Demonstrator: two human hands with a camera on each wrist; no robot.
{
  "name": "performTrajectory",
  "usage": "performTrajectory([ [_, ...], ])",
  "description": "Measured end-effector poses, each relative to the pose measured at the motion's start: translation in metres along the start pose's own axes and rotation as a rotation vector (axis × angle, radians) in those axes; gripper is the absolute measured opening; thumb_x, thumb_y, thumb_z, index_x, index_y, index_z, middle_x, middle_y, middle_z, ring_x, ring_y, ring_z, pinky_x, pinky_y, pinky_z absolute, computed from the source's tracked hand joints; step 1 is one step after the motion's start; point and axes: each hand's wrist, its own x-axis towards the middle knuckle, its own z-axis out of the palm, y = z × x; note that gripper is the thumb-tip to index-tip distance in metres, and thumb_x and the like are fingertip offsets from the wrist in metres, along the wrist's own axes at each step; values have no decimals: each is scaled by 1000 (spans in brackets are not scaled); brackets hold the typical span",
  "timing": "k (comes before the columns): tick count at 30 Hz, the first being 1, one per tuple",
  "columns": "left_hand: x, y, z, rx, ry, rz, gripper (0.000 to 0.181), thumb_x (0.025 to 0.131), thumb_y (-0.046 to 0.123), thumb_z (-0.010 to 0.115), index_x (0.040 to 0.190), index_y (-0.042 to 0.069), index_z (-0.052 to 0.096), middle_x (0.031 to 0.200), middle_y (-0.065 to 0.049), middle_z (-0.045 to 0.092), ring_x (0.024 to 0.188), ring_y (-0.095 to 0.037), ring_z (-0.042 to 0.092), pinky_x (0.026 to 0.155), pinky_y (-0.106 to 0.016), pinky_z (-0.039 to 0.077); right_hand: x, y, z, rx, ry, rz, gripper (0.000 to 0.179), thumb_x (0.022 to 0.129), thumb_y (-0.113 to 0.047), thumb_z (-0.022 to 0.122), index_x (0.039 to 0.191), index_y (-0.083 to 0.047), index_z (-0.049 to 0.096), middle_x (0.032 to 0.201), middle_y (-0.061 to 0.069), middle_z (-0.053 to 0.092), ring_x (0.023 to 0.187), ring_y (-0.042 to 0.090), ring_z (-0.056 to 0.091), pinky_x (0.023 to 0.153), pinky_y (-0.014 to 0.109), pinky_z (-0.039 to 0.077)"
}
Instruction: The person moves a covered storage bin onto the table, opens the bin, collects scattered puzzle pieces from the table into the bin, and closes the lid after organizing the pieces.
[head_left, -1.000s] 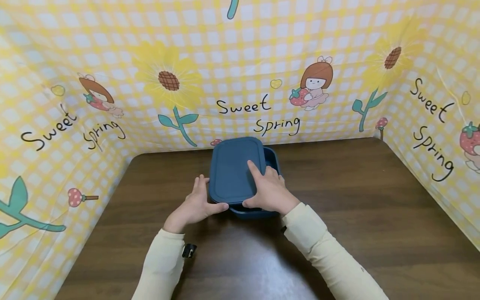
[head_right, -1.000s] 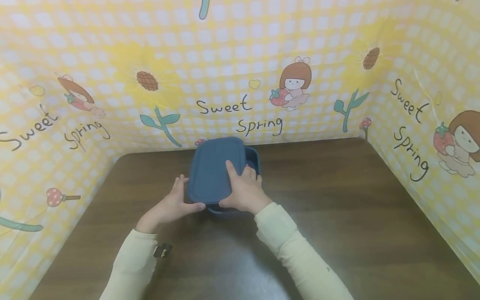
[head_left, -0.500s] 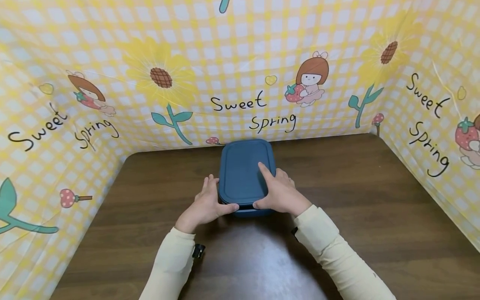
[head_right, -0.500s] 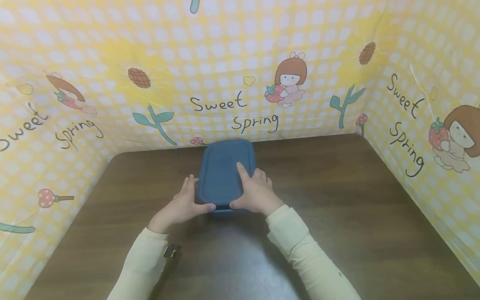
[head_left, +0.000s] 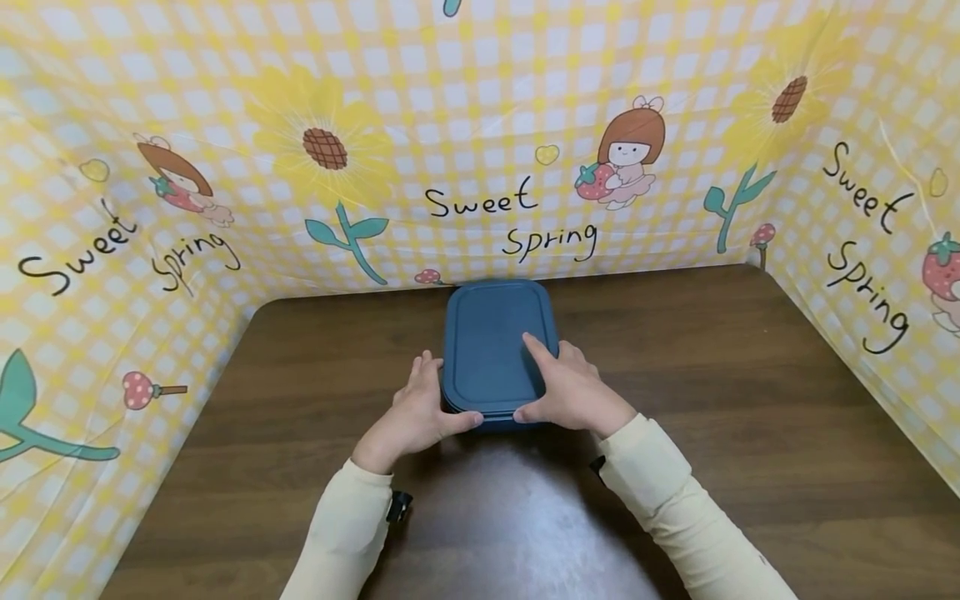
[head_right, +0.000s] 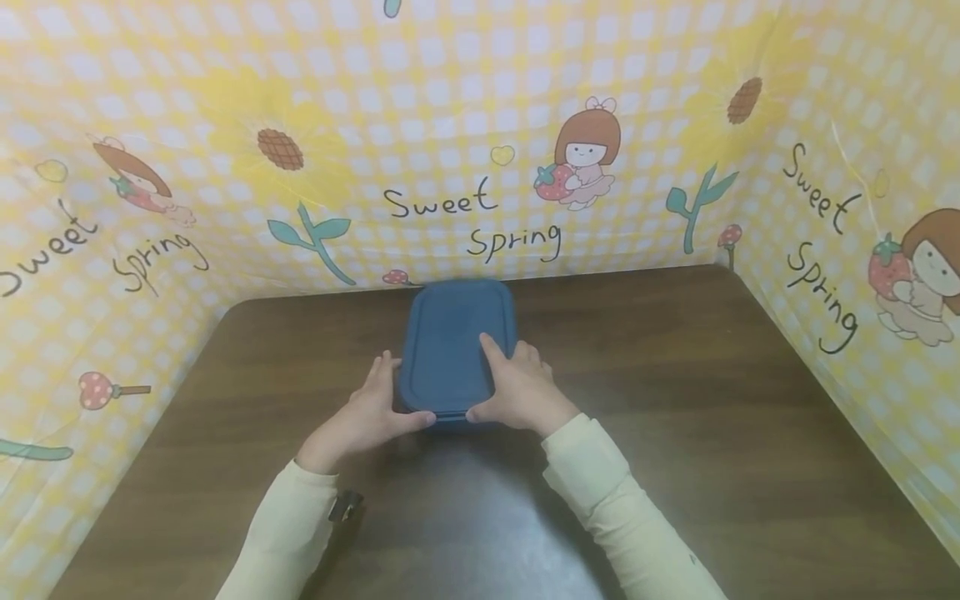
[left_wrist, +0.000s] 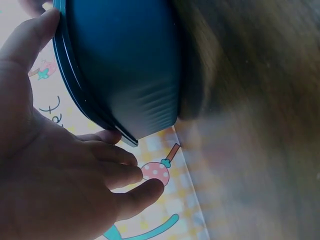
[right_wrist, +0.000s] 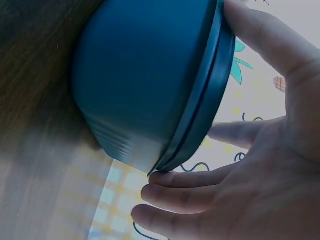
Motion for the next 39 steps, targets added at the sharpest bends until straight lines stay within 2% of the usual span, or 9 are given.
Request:
performTrajectory([
  [9, -1, 6, 2, 51, 15, 29, 102, 83, 45, 82, 154, -4, 27, 164, -27, 6, 152, -37, -4, 114, -66, 14, 0, 5, -1, -75, -16, -29, 109, 80, -44, 86, 163, -15, 21, 151, 36, 30, 138, 47, 31, 106, 63, 30],
  [15, 1, 5, 3, 97, 44, 69, 95, 85, 47, 81, 154, 2, 32, 164, -24, 17, 152, -38, 0, 111, -70, 18, 3, 2, -3, -122, -28, -36, 117, 81, -44, 85, 164, -15, 8, 149, 35, 32, 138, 46, 30, 106, 63, 29],
  [18, 1, 7, 2, 163, 49, 81, 96, 86, 53, 77, 155, 3, 32, 164, -25, 16, 152, -39, 4, 109, -71, 22, 4, -2, -6, -173, -48, -46, 119, 82, -45, 84, 164, -15, 4, 142, 36, 37, 130, 46, 34, 102, 60, 32],
  [22, 4, 9, -3, 248, 19, 91, 98, 87, 61, 72, 155, 3, 33, 163, -26, 17, 151, -40, 10, 107, -69, 26, 6, -3, -16, -235, -104, -45, 117, 83, -52, 81, 164, -17, 5, 137, 35, 40, 120, 44, 40, 95, 56, 37],
  [25, 10, 8, -13, 295, -42, 77, 104, 86, 67, 68, 158, 2, 29, 164, -24, 18, 150, -40, 15, 109, -68, 26, 11, 10, -28, -183, -143, -22, 111, 85, -54, 78, 164, -18, 10, 147, 35, 35, 130, 46, 40, 100, 59, 38],
  [28, 22, 7, -27, 314, -73, 63, 113, 85, 70, 66, 162, 4, 16, 166, -19, 9, 151, -39, 14, 110, -68, 23, 24, 31, -38, -85, -148, -39, 108, 86, -51, 79, 164, -18, 13, 160, 32, 15, 144, 47, 24, 108, 62, 32],
  [32, 53, 5, -40, 258, -90, 111, 125, 81, 67, 74, 163, 11, -1, 168, -11, -8, 153, -34, 1, 110, -71, 17, 55, 53, -44, -38, -164, -107, 117, 81, -52, 82, 164, -16, 8, 166, 20, -11, 151, 40, -4, 115, 60, 20],
  [36, 82, 1, -43, 236, -158, 142, 130, 78, 68, 76, 163, 14, -6, 168, -7, -15, 152, -30, -9, 111, -71, 13, 79, 57, -46, -72, -234, -140, 126, 75, -59, 83, 164, -14, 5, 167, 12, -16, 151, 37, -11, 117, 60, 13],
  [39, 93, -6, -43, 262, -175, 131, 129, 76, 72, 74, 163, 15, -3, 168, -5, -14, 153, -31, -8, 112, -69, 14, 87, 57, -44, -77, -271, -142, 129, 74, -64, 82, 164, -14, 5, 168, 10, -14, 152, 37, -7, 117, 58, 14],
])
